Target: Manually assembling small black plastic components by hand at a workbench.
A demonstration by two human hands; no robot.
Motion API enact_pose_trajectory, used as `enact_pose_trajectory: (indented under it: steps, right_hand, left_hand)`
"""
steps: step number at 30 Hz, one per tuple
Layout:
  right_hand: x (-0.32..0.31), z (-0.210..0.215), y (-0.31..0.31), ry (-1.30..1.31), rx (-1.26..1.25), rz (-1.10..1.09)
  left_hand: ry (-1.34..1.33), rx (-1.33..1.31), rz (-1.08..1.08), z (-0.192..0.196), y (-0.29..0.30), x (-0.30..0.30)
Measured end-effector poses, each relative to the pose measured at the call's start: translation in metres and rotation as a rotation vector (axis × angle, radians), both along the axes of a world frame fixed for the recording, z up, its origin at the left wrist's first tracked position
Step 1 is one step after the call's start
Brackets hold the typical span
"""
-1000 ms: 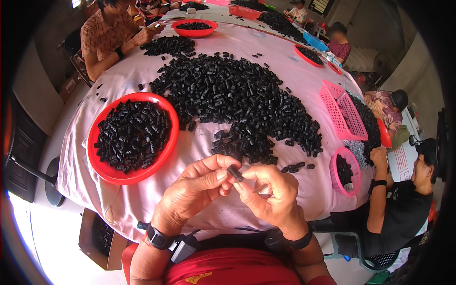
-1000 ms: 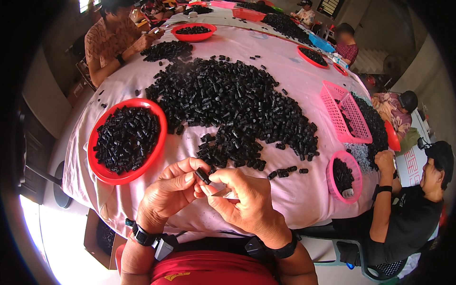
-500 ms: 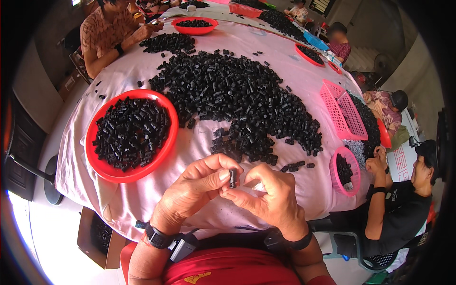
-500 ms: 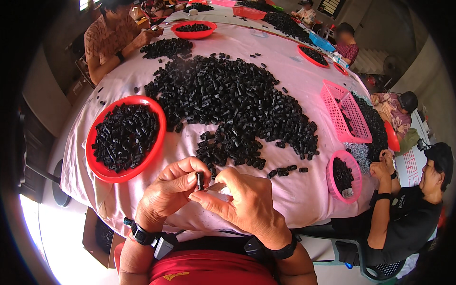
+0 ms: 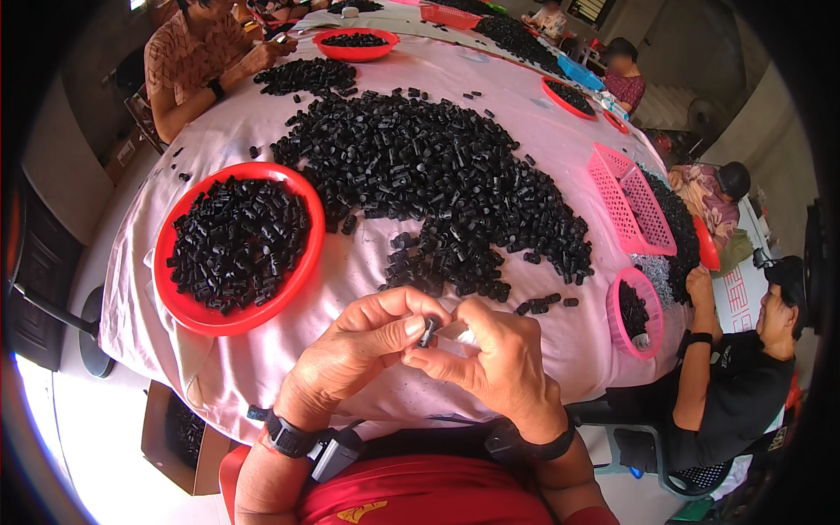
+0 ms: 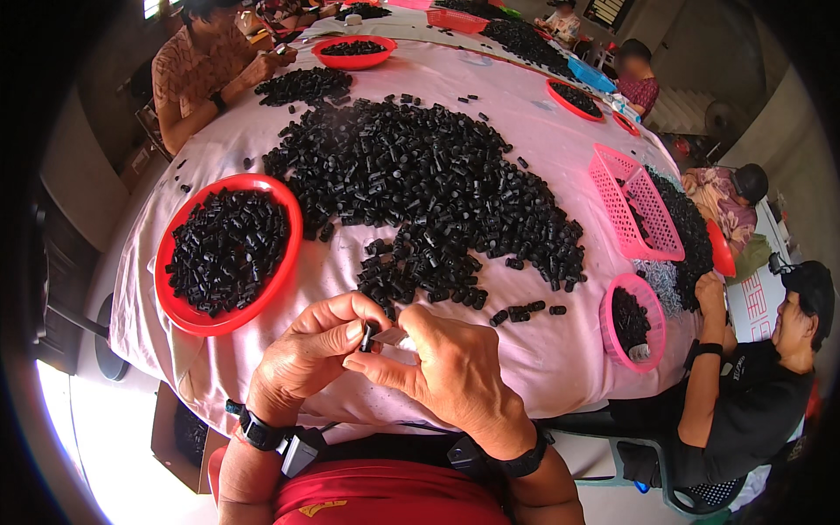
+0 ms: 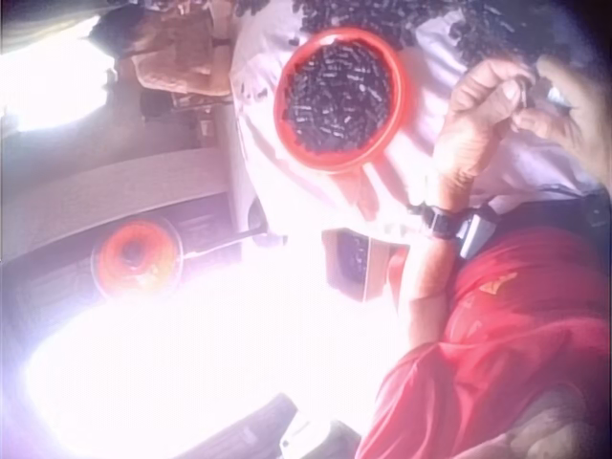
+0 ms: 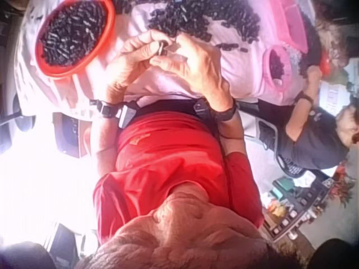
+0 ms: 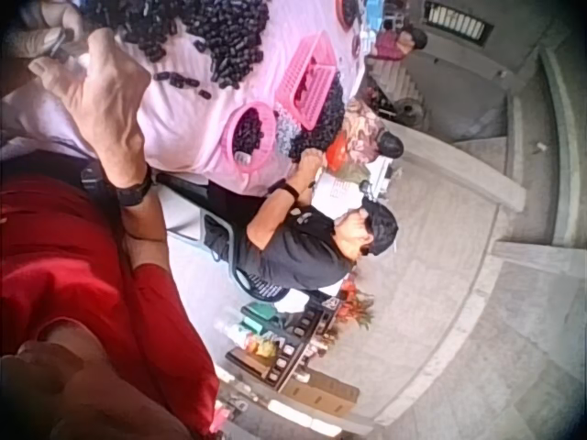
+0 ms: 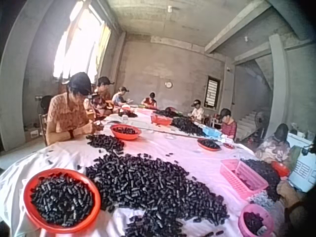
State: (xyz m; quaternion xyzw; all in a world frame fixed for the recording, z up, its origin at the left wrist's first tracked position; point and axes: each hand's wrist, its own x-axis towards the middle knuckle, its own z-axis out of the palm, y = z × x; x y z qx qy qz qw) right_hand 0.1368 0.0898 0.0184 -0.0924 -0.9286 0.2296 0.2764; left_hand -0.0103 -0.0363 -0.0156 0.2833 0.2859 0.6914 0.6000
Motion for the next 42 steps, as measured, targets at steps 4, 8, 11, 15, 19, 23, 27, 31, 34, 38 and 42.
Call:
enact_pose_trajectory:
  steps: [4,8,11,15,19,23,27,31,34,38,42]
  right_hand:
    - [-0.0005,-0.0022,-0.0006,0.014,0.028,-0.007]
    - [-0.0009,-0.0031,-0.0002,0.033,0.049,-0.013]
    - [-0.0010,-0.0020,-0.0003,0.014,0.051,-0.025]
    - [-0.0015,-0.0038,0.0013,0.023,0.087,-0.013]
    - [-0.0027,-0.0032,-0.0001,0.012,0.088,-0.018]
    - [-0.0028,-0.0077,-0.0003,-0.004,0.109,-0.009]
    - [-0.0033,-0.0056,-0.0006,0.034,0.046,-0.001]
    - [-0.0025,-0.0074,0.0021,0.054,0.024,0.006]
    - [-0.0024,-0.0059,0.0013,0.024,0.031,-0.003]
    - [-0.0032,-0.0083,0.0024,0.039,0.038,-0.004]
    - [-0.0032,-0.0056,0.0009,0.018,0.018,-0.012]
  left_hand:
    - [0.035,-0.006,0.008,-0.0015,0.0010,-0.0005]
    - [0.023,-0.044,0.088,0.0041,0.0032,0.0058]
    - [0.020,-0.037,0.089,0.0010,0.0035,0.0050]
    - [-0.005,-0.026,0.055,0.0008,0.0026,0.0037]
    - [-0.002,-0.034,0.048,-0.0024,0.0030,0.0036]
    - [-0.012,-0.062,0.056,-0.0027,0.0030,0.0032]
    - [-0.053,-0.055,0.070,0.0032,0.0020,0.0037]
    - [-0.068,-0.064,0.064,0.0021,0.0022,0.0045]
    - [-0.067,-0.042,0.066,0.0003,0.0034,0.0052]
    - [-0.065,-0.050,0.060,-0.0032,0.0036,0.0044]
    - [-0.087,-0.052,0.052,0.0002,0.0034,0.0050]
